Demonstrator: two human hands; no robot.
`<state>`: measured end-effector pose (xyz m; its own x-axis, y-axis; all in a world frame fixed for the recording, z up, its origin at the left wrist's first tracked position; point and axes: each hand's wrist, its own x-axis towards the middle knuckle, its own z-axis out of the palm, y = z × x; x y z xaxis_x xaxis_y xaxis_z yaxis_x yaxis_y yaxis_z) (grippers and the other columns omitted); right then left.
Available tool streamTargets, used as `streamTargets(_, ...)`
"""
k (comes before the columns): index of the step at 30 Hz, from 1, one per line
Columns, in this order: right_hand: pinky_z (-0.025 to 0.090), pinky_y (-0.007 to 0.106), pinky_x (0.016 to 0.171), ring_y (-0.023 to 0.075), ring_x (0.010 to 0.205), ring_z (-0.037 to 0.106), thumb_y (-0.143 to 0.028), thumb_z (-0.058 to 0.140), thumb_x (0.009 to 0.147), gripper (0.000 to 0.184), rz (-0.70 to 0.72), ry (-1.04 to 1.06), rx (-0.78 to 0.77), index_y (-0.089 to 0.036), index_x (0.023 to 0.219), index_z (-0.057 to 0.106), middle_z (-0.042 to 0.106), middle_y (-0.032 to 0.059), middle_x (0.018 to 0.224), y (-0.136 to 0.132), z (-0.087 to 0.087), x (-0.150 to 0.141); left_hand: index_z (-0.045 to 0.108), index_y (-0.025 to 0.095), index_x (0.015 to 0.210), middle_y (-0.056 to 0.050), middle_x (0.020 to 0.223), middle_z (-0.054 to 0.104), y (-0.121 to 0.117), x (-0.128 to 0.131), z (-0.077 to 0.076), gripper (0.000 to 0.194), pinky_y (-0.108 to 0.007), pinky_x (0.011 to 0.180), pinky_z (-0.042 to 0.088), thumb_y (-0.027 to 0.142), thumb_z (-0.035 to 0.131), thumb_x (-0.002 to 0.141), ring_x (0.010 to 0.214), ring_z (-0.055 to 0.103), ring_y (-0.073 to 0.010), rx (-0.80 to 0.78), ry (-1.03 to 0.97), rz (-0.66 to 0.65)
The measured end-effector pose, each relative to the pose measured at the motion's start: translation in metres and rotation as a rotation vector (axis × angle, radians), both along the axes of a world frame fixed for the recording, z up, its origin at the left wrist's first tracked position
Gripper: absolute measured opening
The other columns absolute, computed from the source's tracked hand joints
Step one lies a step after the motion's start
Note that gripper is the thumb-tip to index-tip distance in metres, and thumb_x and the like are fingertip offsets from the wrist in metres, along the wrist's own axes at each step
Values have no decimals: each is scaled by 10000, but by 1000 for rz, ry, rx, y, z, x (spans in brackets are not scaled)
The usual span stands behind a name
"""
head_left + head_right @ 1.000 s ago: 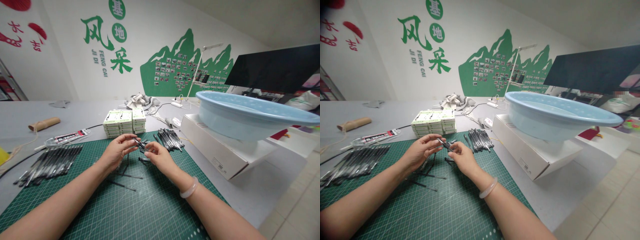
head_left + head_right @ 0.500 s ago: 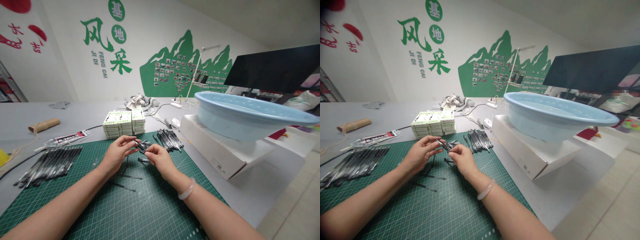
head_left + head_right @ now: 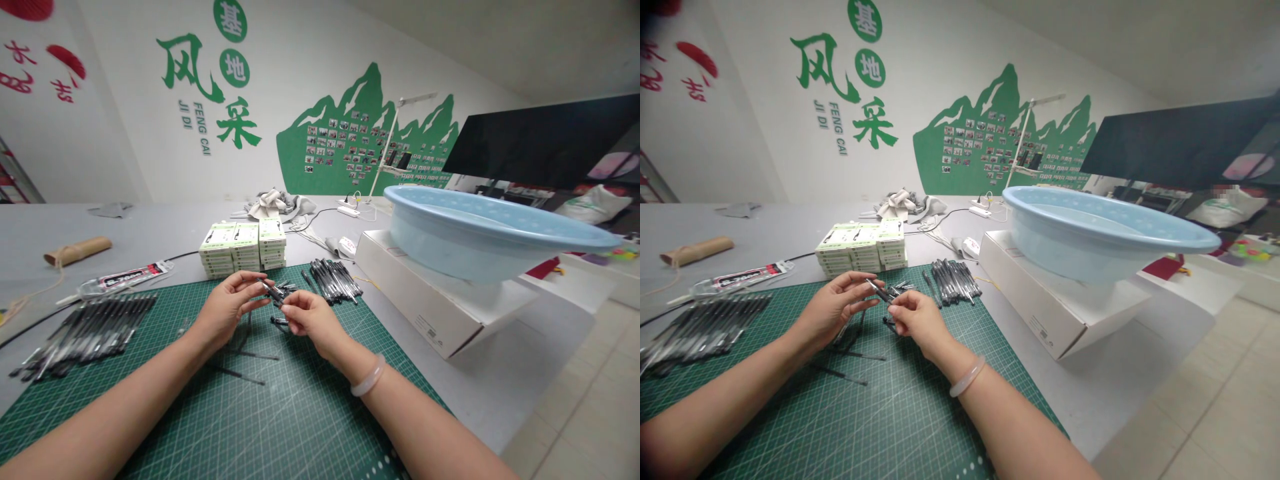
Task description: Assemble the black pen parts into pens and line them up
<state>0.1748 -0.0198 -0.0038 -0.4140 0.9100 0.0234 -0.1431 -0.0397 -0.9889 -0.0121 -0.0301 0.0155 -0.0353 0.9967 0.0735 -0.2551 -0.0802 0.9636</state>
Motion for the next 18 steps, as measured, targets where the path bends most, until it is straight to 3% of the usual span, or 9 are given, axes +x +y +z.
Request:
streamTargets(2,349,214,473,98,487,515,-274,691,743,188,-51,-144,94,-187,872,587,556,-62,601,2,0,2,682,163,987,-101,997,748,4,-5,-2,293,-297,790,588,271,786,735,951,691,-208,-23,-1,66)
streamTargets(6,418,247,656,126,688,579,-184,695,770,60,-198,-513,487,-188,773,635,646,-18,725,4,-2,7,687,151,942,-103,997,744,11,-15,-7,269,-268,754,594,242,794,712,918,693,-192,-38,-1,213)
streamTargets(9,408,254,726,140,778,594,-187,669,820,40,-245,-689,666,-192,782,657,682,6,814,6,0,12,674,156,1009,-118,1041,739,12,-16,-5,327,-289,764,598,259,790,722,947,696,-211,-29,19,201)
streamTargets(14,394,261,745,165,832,604,-198,599,870,69,-480,-933,647,-186,821,644,685,45,885,24,9,37,600,193,1177,-144,1210,689,10,-16,1,460,-350,764,603,332,755,766,944,711,-242,-32,81,175)
streamTargets(18,390,277,718,203,883,622,-241,527,903,128,-683,-1184,507,-190,885,644,691,80,957,44,8,64,637,159,1071,-126,1054,729,11,-22,-1,355,-278,702,580,305,739,763,818,700,-181,-65,153,184)
